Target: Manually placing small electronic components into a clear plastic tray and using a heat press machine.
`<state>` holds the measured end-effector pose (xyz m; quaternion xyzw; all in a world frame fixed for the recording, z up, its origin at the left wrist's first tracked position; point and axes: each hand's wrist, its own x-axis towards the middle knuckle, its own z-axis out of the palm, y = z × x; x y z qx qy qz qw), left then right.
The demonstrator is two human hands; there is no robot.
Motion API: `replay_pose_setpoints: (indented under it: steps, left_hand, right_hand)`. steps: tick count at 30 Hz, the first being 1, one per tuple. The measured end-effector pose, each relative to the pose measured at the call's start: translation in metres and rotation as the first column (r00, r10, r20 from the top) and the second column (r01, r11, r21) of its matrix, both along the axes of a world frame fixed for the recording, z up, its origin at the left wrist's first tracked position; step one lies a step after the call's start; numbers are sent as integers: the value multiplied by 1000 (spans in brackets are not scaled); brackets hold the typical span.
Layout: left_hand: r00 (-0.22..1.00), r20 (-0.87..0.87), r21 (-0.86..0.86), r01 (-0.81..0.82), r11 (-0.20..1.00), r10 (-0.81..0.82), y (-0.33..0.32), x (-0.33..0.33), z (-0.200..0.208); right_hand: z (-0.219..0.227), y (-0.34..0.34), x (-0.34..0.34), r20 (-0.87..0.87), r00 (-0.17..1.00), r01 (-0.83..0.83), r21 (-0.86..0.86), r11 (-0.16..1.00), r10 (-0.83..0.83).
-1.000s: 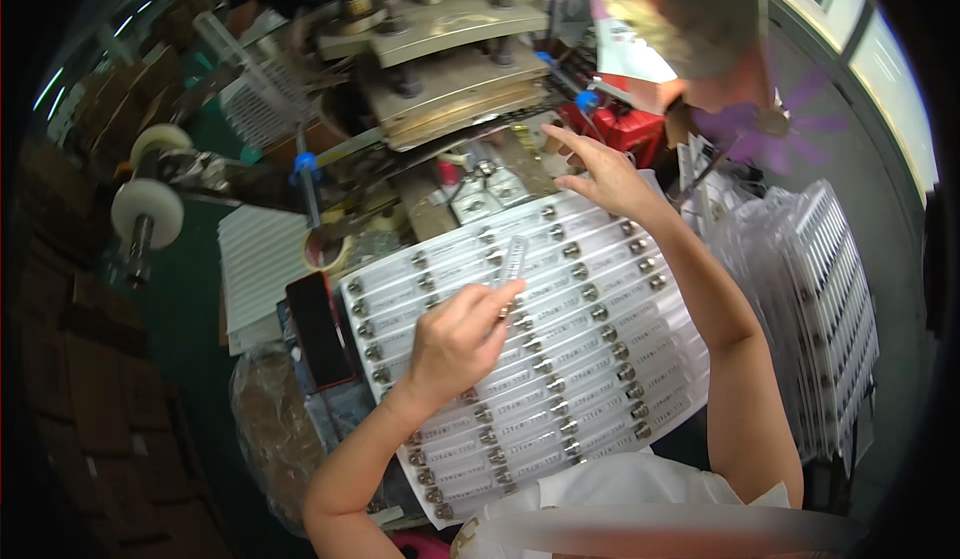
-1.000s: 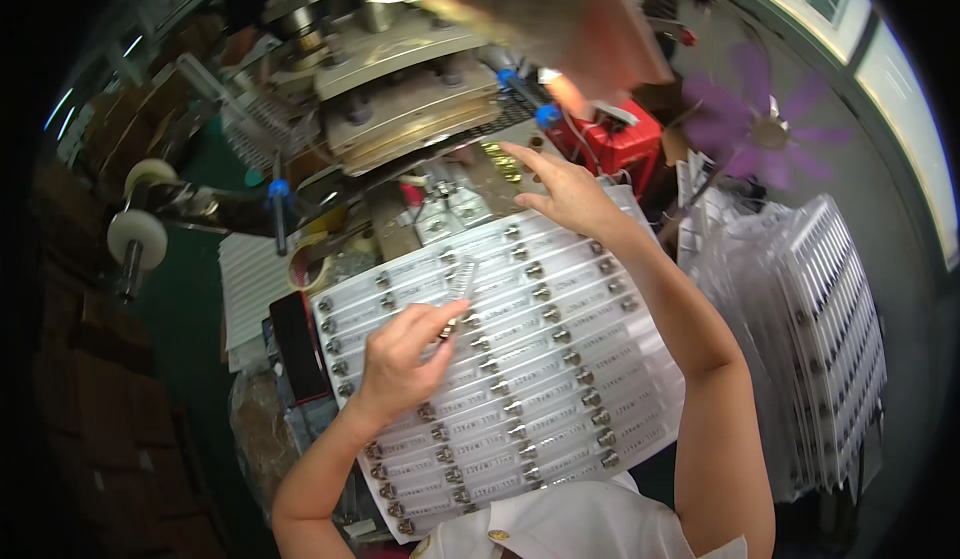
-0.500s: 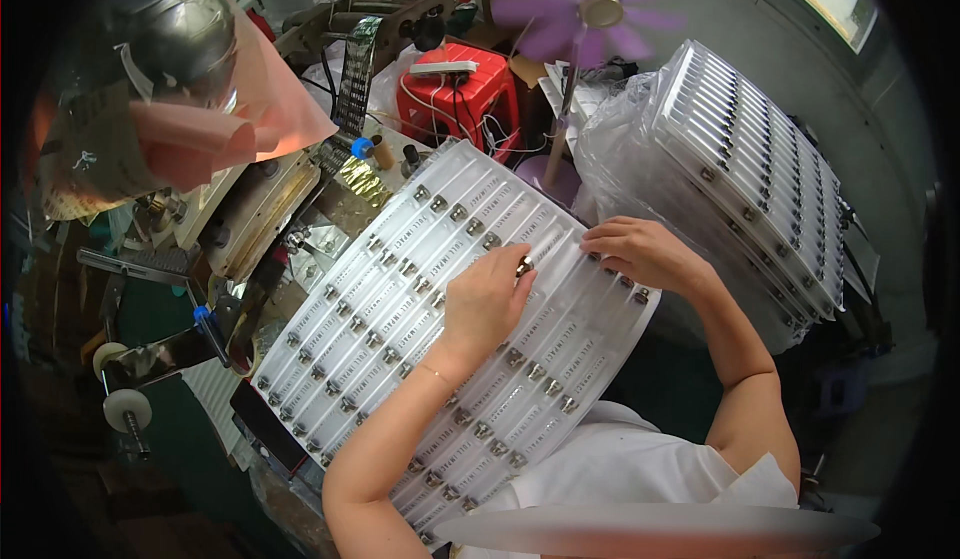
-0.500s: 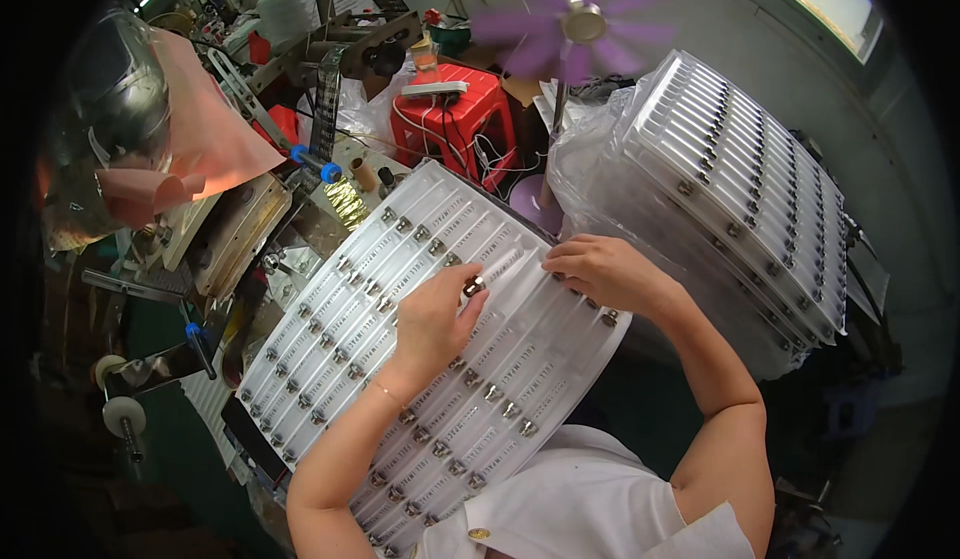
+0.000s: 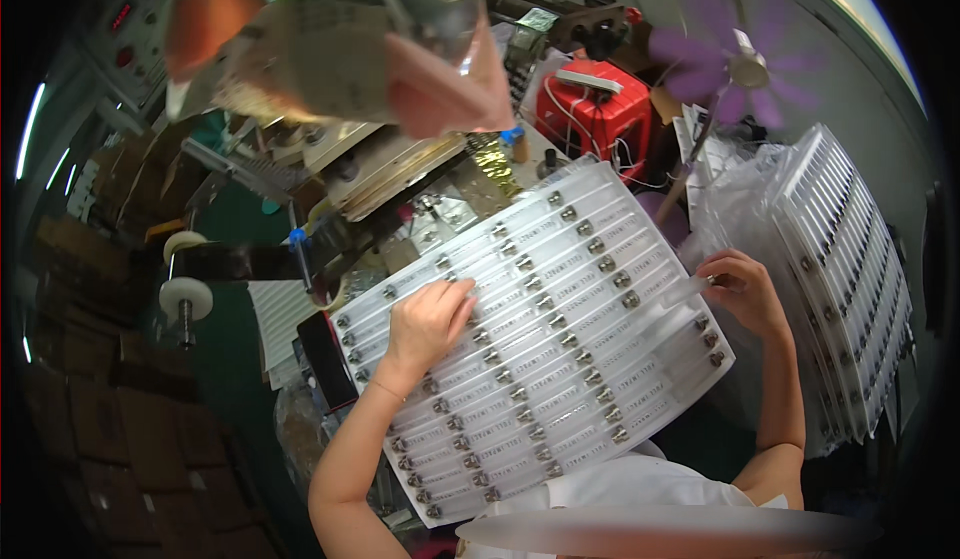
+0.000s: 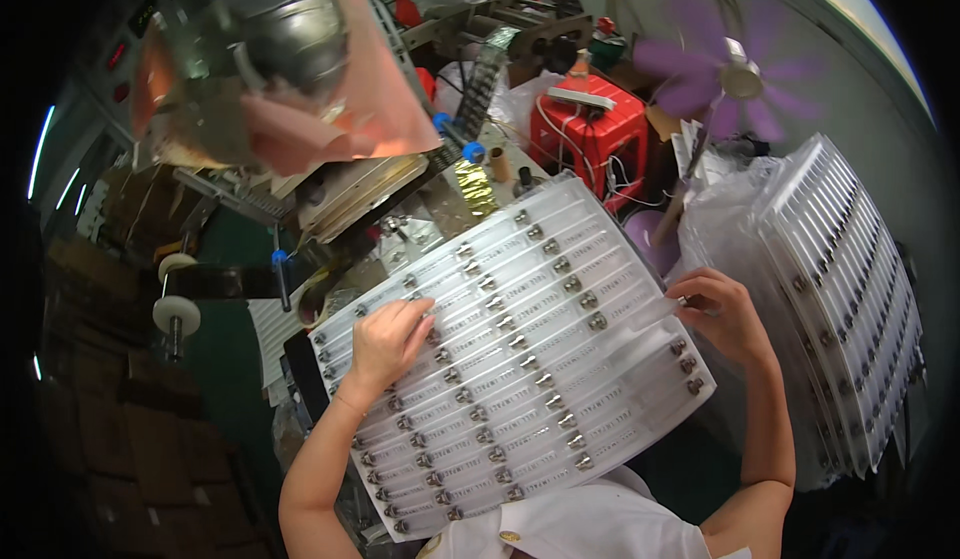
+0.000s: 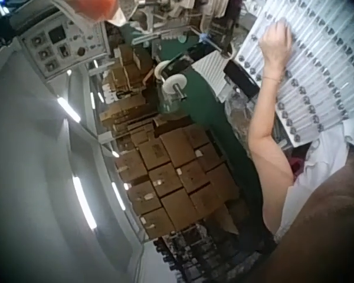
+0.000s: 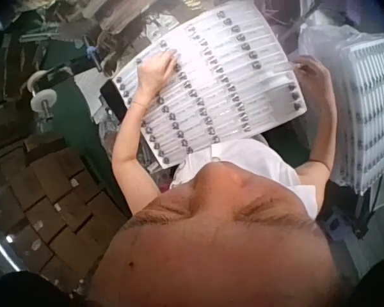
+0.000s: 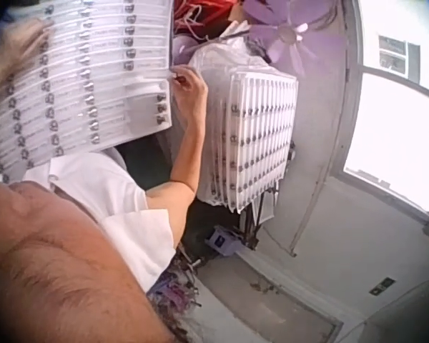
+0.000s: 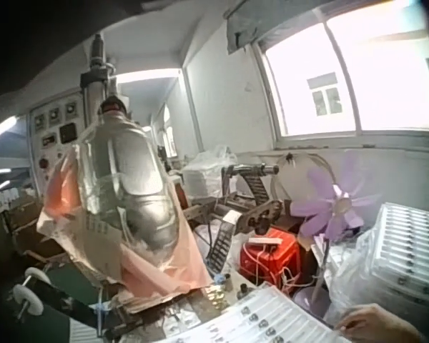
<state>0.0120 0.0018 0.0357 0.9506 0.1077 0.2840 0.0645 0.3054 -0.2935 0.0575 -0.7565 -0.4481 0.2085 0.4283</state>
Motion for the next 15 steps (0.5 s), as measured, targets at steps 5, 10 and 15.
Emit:
replay_pose_setpoints:
  steps: [5, 10, 15]
  left_hand:
    - [982, 37, 256, -189, 948, 186, 62, 26, -5]
    - [981, 32, 445, -185, 876, 191, 80, 52, 5]
    - [992, 109, 251, 31, 968, -60, 5, 13, -3]
  right_hand:
    - [1, 88, -4, -288, 945, -68, 295, 953, 156]
    - [7, 196, -31, 96, 983, -173, 212, 962, 156]
    - [-7, 262, -70, 508, 856, -323, 384, 865, 94]
